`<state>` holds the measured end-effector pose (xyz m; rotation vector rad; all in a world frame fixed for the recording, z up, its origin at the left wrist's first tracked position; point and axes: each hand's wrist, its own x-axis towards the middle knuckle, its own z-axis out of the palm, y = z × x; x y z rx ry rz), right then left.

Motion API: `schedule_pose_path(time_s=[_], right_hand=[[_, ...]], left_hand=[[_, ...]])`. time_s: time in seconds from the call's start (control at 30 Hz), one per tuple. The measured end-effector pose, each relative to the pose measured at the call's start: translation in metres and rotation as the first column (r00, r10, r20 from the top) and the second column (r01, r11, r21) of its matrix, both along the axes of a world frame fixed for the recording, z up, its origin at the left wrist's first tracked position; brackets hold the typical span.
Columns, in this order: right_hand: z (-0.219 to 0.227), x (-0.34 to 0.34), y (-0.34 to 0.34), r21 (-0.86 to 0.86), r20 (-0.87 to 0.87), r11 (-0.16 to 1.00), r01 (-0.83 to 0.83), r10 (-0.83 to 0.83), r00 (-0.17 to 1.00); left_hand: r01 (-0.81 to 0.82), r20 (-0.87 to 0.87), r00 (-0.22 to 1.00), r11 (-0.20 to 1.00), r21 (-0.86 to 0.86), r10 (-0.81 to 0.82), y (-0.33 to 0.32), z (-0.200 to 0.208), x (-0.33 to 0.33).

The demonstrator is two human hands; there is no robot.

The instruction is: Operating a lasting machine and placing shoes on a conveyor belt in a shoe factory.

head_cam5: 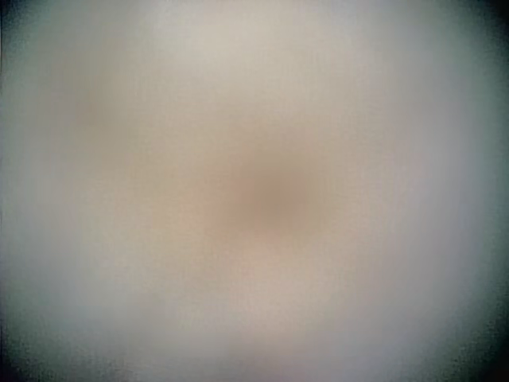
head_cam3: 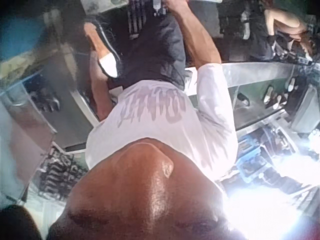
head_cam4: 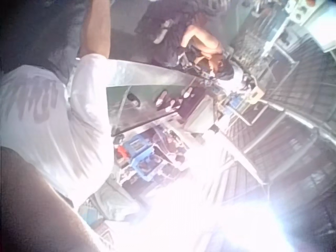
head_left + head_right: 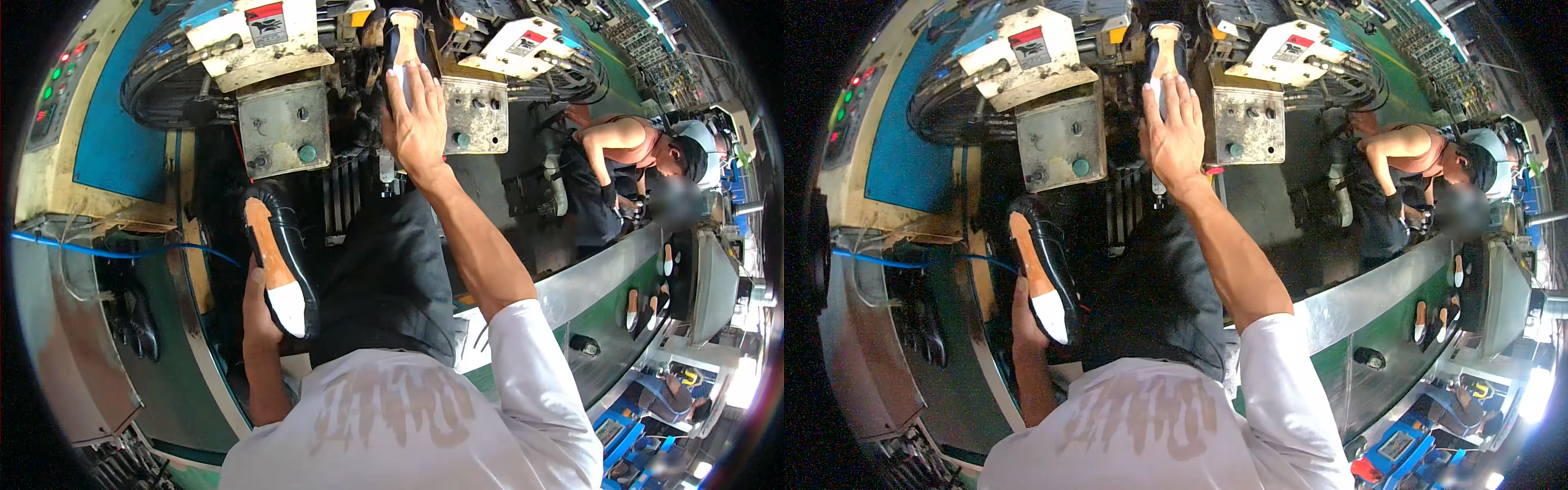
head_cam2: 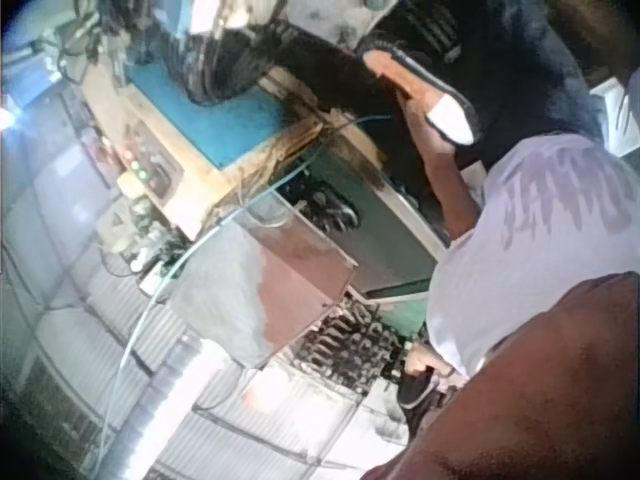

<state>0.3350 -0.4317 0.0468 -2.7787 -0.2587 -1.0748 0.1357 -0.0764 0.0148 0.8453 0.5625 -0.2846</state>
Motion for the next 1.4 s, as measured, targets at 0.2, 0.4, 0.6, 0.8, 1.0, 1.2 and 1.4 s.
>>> schedule_pose_path(time_s=[0.2, 0.4, 0.6, 0.8, 1.0, 1.2, 1.4], right_hand=[[0.011, 0.061, -0.008, 0.017, 0.054, 0.999, -0.039, 0.038, 0.998], [0.015, 0.120, -0.016, 0.016, 0.029, 0.999, -0.048, 0.048, 0.998], [0.022, 0.135, -0.033, 0.149, -0.057, 0.983, -0.107, 0.117, 0.992], [0.025, 0.130, -0.028, 0.188, -0.048, 0.978, -0.096, 0.106, 0.993], [0.040, 0.097, -0.021, 0.200, 0.048, 0.966, -0.163, 0.156, 0.987], [0.017, -0.079, 0.102, 0.955, -0.290, 0.272, 0.118, 0.769, 0.569], [-0.026, -0.117, 0.128, 0.896, -0.408, 0.443, -0.009, 0.833, 0.372]], left_hand=[[0.229, 0.226, 0.939, 0.962, 0.150, -0.259, -0.029, 0.011, 0.020], [0.270, 0.194, 0.918, 0.905, 0.329, -0.345, -0.069, 0.033, 0.054], [0.372, 0.173, 0.876, 0.859, 0.351, -0.450, -0.101, 0.046, 0.090], [0.415, 0.215, 0.811, 0.794, 0.444, -0.544, -0.113, 0.056, 0.096], [0.272, 0.196, 0.780, 0.605, 0.749, -0.594, -0.098, 0.055, 0.072], [0.203, 0.194, 0.814, 0.580, 0.789, -0.548, -0.053, 0.034, 0.032], [0.204, 0.130, 0.926, 0.759, 0.619, -0.355, 0.007, 0.043, -0.053]])
